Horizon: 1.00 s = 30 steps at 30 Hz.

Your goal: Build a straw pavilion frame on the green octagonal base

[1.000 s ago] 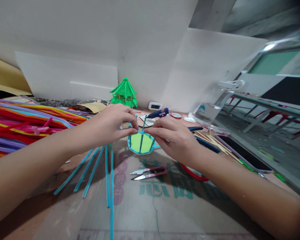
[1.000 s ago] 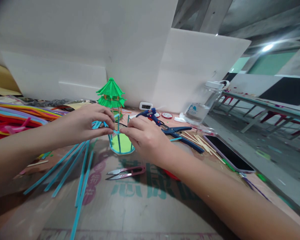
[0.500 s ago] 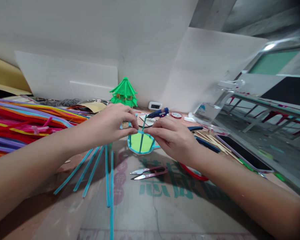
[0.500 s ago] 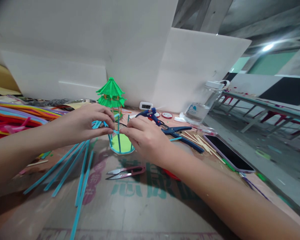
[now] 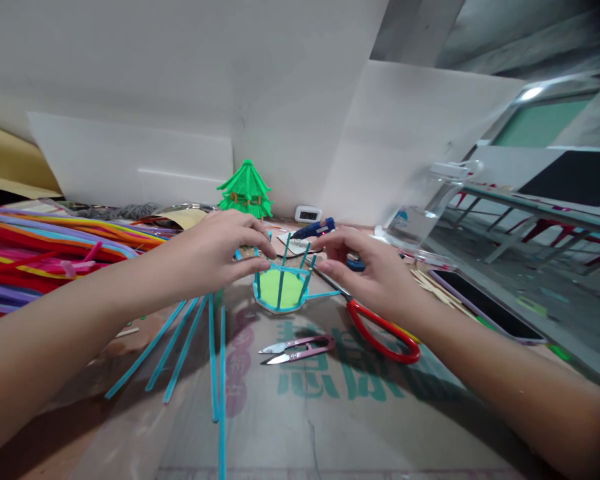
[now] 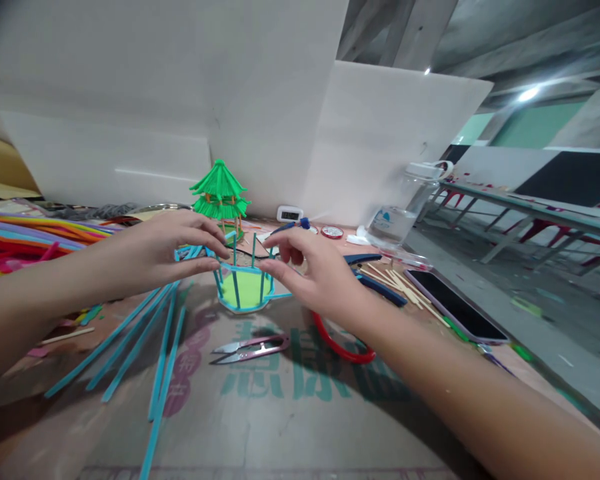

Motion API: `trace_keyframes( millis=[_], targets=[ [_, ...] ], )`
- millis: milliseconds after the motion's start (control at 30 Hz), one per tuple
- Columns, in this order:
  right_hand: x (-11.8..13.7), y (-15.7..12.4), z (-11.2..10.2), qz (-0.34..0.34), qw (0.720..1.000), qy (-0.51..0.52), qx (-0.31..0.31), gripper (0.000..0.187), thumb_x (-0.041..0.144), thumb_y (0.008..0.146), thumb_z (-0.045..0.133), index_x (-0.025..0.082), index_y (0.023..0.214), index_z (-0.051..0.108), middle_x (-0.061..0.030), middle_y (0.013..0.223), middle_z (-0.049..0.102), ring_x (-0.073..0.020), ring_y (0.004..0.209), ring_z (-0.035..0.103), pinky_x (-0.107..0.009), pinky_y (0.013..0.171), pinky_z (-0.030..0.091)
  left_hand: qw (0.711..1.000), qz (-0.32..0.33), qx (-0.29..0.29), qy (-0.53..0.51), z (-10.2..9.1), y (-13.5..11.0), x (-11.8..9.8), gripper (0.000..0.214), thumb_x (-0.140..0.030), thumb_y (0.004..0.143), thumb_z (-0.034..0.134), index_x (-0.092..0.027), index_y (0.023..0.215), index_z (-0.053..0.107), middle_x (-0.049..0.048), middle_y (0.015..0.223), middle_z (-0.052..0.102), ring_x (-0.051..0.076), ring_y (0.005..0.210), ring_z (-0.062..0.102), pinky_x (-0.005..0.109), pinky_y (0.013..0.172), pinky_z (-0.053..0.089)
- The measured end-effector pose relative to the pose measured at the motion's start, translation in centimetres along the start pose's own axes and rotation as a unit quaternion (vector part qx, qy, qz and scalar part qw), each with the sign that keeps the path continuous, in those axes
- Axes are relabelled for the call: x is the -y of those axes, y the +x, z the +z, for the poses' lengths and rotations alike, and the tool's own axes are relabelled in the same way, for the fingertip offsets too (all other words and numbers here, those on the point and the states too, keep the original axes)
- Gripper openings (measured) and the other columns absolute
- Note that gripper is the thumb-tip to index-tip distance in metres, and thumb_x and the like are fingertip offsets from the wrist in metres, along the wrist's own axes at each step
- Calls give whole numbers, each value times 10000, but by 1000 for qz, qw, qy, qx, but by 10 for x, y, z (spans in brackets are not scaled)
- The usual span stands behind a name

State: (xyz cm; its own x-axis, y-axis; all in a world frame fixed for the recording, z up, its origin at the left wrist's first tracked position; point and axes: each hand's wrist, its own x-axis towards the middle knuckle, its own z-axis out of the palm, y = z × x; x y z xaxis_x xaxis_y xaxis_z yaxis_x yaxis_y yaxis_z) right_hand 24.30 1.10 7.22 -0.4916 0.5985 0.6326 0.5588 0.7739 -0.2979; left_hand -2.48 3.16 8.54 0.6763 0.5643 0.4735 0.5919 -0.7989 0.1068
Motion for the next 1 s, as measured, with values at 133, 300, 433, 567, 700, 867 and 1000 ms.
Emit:
trace_keyframes(
  millis=[133,300,433,567,700,867,1000],
  targets=[
    [-8,-21,20,75,995,63,5,290,321,912,665,142,1141,672,2,768,612,-140,688,546,-274,644,454,998,1,-50,22,-1,-2,-19,269,-429,969,560,-245,1050,739,76,1121,695,264,1066,632,438,913,476],
    [-15,-30,43,148,982,121,2,276,328,889,657,143,1084,719,-1,737,629,-133,645,531,-265,609,440,985,36,-110,129,12,-6,-41,301,-415,971,547,-218,1135,705,112,1247,652,328,1192,568,524,1021,397],
    [-14,-26,50,179,976,118,38,194,313,891,640,159,927,754,-18,744,683,-132,645,540,-257,595,415,982,48,-113,143,15,-8,-44,319,-428,965,553,-218,1169,678,113,1276,637,335,1233,539,517,1034,388],
    [-3,-23,51,196,970,127,66,197,301,913,620,172,811,729,-2,711,681,-127,653,554,-245,598,406,982,49,-109,145,16,-8,-42,304,-431,957,576,-212,1140,682,119,1292,624,340,1238,535,527,1038,391],
    [11,-24,52,195,963,170,79,209,301,928,601,172,800,704,-3,722,695,-137,667,598,-243,607,438,979,58,-108,165,18,-8,-42,223,-374,926,640,-223,1081,695,111,1288,627,339,1238,538,526,1043,394],
    [12,-27,54,184,966,172,65,180,260,935,605,178,816,713,-5,745,718,-144,705,631,-245,654,469,969,82,-105,210,17,-9,-47,180,-330,960,595,-212,1042,703,108,1265,650,326,1261,540,519,1077,377],
    [10,-28,54,149,976,152,53,181,228,936,604,182,801,715,-2,755,723,-137,711,629,-238,668,463,956,110,-121,242,17,-10,-49,167,-230,981,536,-197,940,694,98,1218,673,294,1244,554,500,1110,357]
  ],
)
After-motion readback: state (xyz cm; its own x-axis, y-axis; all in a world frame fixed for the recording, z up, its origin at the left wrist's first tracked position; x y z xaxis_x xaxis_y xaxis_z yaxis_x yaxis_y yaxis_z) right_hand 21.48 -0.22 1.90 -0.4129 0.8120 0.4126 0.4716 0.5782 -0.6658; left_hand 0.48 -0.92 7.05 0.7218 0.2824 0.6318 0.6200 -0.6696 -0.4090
